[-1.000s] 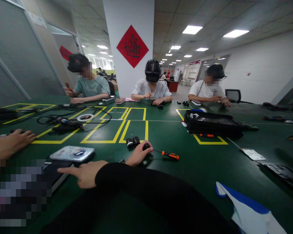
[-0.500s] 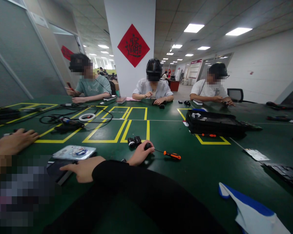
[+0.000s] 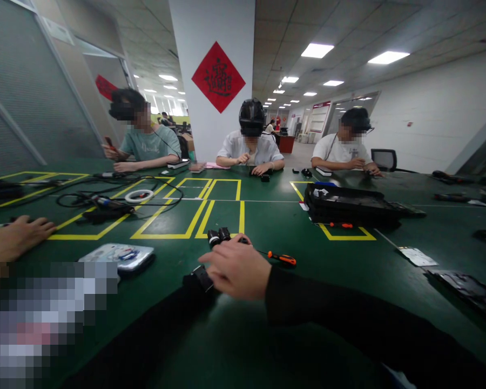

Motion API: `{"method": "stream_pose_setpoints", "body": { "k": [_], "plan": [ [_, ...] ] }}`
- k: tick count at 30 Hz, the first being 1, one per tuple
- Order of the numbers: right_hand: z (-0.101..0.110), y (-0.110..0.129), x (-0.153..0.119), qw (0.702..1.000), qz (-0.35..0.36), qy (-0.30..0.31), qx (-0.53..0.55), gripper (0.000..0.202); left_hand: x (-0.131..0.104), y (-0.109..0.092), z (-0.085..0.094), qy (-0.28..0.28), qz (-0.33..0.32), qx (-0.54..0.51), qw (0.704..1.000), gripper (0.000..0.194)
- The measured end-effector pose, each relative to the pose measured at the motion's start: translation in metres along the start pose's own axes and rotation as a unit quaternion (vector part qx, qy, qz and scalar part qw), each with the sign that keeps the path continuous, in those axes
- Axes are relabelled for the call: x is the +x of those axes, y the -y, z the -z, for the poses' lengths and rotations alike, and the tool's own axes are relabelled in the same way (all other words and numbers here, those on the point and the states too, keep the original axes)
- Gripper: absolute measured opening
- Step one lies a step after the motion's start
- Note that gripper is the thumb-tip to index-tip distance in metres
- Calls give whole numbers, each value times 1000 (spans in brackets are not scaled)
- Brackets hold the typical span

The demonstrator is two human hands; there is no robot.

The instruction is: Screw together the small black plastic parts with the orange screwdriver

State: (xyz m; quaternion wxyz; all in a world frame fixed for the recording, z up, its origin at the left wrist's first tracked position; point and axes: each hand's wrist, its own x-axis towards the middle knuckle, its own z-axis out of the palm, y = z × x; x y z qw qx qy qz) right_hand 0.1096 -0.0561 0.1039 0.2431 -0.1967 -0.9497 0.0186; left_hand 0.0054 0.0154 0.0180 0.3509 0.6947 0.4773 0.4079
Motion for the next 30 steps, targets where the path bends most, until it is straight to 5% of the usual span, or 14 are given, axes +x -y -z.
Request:
{"method": "stream_pose_setpoints", "body": {
  "k": [5, 8, 30],
  "plan": [
    [2, -81, -79, 967, -228, -109, 25, 23, 3, -1, -5, -10, -32, -14, 999, 18],
    [-13, -103, -108, 960, -265, -78, 50, 21, 5, 1, -8, -24, -20, -25, 999, 17],
    [-22, -103, -113, 963, -256, -74, 43, 15, -3, 3, -8, -4, -23, -17, 1000, 28]
  ]
}}
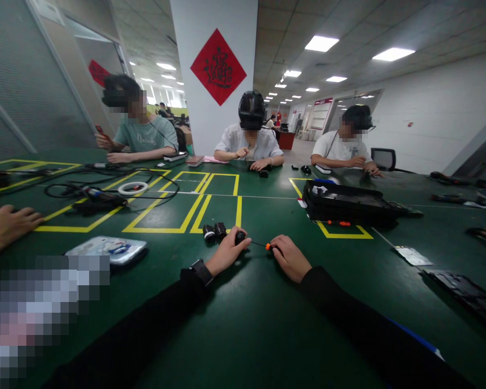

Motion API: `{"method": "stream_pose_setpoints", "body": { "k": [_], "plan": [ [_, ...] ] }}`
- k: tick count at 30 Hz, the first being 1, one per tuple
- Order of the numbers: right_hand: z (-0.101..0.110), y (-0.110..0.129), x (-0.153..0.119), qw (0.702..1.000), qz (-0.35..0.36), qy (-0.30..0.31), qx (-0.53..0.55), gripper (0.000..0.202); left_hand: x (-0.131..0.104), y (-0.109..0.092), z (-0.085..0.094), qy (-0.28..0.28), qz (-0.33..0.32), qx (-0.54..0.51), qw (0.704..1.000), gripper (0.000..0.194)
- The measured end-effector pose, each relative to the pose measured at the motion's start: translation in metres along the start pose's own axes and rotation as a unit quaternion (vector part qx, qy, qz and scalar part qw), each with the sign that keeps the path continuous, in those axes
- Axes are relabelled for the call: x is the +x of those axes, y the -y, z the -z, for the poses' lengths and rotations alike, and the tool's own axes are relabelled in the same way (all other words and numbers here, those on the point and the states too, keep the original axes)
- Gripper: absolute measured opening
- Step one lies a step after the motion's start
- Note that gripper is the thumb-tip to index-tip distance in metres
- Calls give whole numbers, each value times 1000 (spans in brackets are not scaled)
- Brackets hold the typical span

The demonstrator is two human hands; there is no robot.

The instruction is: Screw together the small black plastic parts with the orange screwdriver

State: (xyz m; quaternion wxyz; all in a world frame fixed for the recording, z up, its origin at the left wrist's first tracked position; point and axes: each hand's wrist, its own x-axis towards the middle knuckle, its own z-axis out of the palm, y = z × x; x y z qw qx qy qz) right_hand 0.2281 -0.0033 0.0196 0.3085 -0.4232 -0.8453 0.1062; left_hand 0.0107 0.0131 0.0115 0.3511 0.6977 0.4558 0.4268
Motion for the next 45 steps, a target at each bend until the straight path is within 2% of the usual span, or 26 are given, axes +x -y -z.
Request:
{"method": "stream_pose_setpoints", "body": {
  "k": [5, 11, 15, 19, 22, 30, 34, 40, 45],
  "plan": [
    [0, -4, -1, 1000, 5, 8, 7, 11, 0, -2, 1, -7, 1, 9, 1000, 26],
    [0, -6, -2, 999, -15, 16, 23, 17, 1, -1, 2, -20, -20, 44, 999, 24],
    [0, -5, -1, 1000, -6, 8, 18, 12, 1, 0, 2, -22, -27, 57, 998, 24],
    [0, -10, 1, 999, 8, 12, 50, 18, 0, -2, 2, -18, -34, 43, 998, 24],
    [0, -11, 1, 998, 18, 13, 62, 12, 0, -2, 4, -9, -30, 27, 999, 24],
    [0, -8, -3, 998, -16, 16, 57, 19, 1, -3, 2, 0, -40, 10, 999, 20],
    [0, -6, -1, 999, -6, 16, 40, 12, -1, -6, 3, 8, -44, 15, 999, 18],
    [2, -6, 0, 999, 9, 28, 39, 17, -2, -10, 3, 9, -43, 25, 999, 18],
    [2, -8, -2, 999, -2, 24, 44, 9, 0, -8, 4, -10, -35, 30, 999, 19]
  ]
}}
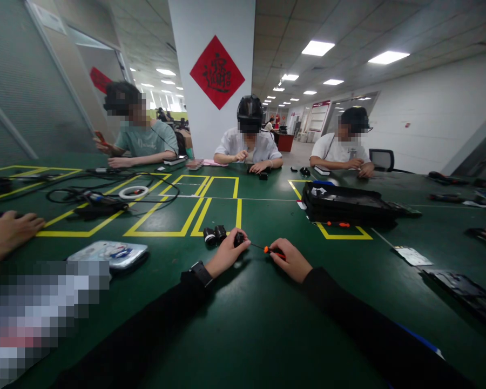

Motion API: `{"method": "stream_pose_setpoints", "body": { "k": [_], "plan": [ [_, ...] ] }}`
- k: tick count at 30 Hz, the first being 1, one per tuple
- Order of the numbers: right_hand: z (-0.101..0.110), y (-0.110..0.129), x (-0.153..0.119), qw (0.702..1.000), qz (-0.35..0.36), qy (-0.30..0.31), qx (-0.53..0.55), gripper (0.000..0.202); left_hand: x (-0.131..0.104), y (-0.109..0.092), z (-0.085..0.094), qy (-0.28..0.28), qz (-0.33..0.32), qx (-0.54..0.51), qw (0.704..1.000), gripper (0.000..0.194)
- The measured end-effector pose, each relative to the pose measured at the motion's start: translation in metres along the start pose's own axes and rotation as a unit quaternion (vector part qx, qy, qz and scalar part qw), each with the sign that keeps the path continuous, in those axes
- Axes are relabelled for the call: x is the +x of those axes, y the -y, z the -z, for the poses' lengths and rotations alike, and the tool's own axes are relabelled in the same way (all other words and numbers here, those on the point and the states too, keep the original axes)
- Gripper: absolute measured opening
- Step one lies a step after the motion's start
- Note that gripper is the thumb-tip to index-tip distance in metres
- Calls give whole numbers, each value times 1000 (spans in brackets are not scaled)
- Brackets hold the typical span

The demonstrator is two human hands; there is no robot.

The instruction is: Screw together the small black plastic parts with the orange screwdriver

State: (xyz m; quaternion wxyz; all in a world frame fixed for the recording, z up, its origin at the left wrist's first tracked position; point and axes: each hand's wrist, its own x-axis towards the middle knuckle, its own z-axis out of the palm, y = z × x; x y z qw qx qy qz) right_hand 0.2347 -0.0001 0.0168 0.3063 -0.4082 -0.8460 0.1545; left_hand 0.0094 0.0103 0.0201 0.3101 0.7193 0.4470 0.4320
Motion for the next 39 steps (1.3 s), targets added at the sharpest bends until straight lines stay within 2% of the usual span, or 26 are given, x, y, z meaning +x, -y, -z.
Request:
{"method": "stream_pose_setpoints", "body": {
  "k": [8, 13, 20, 27, 33, 39],
  "plan": [
    [-1, 0, -1, 1000, -17, -8, 2, 20, 2, 4, 0, 3, -17, 21, 1000, 19],
    [0, 1, 1, 1000, -12, -11, -6, 10, 1, 4, -1, -1, -12, 27, 1000, 19],
    [2, -1, 1, 1000, 7, -9, 0, 9, 1, 3, 0, -2, -9, 13, 1000, 18],
    [-2, -2, -1, 999, -22, -6, 24, 18, 1, 1, 0, 8, -4, 15, 1000, 18],
    [-1, -2, 2, 999, -22, -15, -23, 10, 0, 0, 0, 5, -7, 20, 1000, 16],
    [-1, -4, 3, 1000, 4, -12, -26, 12, 0, 1, -1, -3, -2, 26, 1000, 16]
  ]
}}
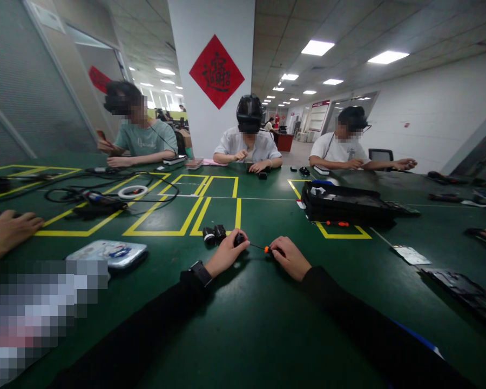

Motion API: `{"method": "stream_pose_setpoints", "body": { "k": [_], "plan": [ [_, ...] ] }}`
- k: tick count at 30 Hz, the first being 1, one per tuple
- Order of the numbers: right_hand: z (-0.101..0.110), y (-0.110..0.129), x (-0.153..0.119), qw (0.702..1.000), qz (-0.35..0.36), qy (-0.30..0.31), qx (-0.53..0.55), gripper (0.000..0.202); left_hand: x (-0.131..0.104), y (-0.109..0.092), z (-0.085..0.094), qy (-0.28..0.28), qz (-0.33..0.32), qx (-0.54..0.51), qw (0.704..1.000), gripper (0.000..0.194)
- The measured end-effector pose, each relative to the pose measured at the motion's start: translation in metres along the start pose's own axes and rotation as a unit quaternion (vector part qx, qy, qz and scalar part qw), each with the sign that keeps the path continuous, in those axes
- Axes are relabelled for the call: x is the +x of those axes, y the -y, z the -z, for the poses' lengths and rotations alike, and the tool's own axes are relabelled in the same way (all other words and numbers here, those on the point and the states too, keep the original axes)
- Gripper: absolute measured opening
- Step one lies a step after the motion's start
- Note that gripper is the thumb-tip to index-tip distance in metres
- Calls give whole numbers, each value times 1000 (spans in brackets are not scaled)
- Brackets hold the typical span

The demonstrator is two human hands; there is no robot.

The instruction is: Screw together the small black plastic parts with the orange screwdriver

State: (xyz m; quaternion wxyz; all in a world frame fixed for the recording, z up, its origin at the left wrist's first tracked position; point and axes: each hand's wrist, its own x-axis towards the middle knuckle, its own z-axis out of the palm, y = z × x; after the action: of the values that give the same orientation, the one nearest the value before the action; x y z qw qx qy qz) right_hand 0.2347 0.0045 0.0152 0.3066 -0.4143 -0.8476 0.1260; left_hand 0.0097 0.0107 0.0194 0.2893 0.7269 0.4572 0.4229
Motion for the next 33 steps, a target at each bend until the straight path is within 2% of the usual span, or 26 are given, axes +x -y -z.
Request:
{"method": "stream_pose_setpoints", "body": {
  "k": [4, 10, 20, 23, 28, 33],
  "plan": [
    [0, 0, -2, 1000, -18, -7, 0, 7, 0, 2, 0, -7, 0, 2, 1000, 15],
    [-1, -2, -3, 998, -52, -2, 33, 15, 1, 1, 0, 7, -3, -8, 1000, 13],
    [2, 2, -1, 1000, 15, -5, 27, 14, 2, 9, -2, 12, -25, -16, 999, 21],
    [1, 0, -1, 1000, 12, -3, 26, 11, 3, 9, -3, 11, -25, -15, 1000, 21],
    [1, 3, -3, 1000, 10, -2, 28, 18, 2, 9, -4, 19, -26, -14, 999, 20],
    [3, 8, -2, 1000, 5, 12, 18, 12, 1, 7, -3, 24, -12, 11, 1000, 18]
  ]
}}
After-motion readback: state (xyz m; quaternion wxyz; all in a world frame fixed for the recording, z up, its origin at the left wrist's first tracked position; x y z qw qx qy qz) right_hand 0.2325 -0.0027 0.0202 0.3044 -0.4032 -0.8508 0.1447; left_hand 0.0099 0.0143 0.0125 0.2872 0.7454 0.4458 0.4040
